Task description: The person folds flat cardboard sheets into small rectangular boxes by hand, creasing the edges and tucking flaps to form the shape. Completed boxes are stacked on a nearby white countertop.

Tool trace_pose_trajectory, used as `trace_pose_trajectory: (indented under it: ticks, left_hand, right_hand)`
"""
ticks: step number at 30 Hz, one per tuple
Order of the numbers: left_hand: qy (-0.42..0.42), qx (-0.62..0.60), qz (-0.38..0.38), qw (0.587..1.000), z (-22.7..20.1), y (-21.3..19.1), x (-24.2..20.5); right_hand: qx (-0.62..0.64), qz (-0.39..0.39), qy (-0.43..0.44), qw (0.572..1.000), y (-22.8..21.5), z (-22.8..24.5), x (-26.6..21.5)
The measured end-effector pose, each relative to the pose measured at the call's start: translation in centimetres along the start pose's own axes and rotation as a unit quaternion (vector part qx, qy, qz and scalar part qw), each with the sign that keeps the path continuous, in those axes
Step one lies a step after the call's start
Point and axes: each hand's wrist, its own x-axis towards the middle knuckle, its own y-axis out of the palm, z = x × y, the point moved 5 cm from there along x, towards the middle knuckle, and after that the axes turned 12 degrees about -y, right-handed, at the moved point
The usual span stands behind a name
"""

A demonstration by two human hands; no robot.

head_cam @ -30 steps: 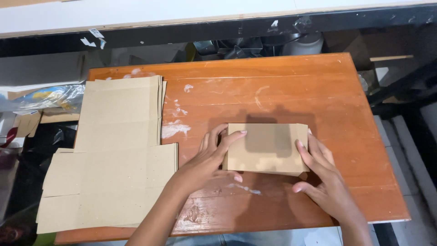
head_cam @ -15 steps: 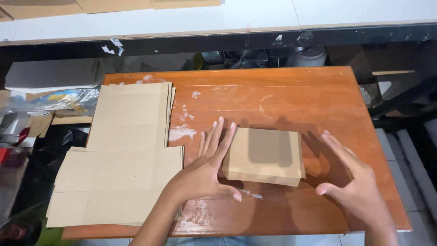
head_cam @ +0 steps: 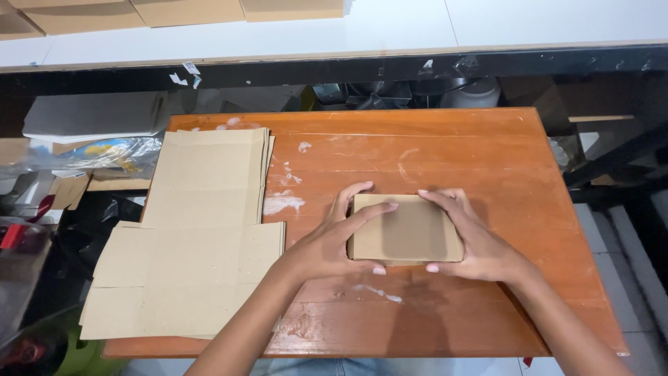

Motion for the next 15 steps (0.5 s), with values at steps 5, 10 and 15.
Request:
trace_pose_trajectory:
  ticks: [5, 10, 15]
  left_hand:
    - [-0.006, -0.036, -0.015, 0.999, -0.2, 0.2, -0.2]
    - [-0.019, -0.039, -0.025, 0.999, 0.9, 0.3, 0.4]
    - [-0.049, -0.078, -0.001, 0.996, 1.8, 0.1, 1.1]
  right_hand:
    - [0.024, -0.024, -0.068, 0.997, 1.1, 0.7, 0.4]
    - [0.034, -0.017, -0.012, 0.999, 1.5, -1.4, 0.1]
    - [0.057, -0.021, -0.001, 0.998, 1.8, -2.9, 0.0]
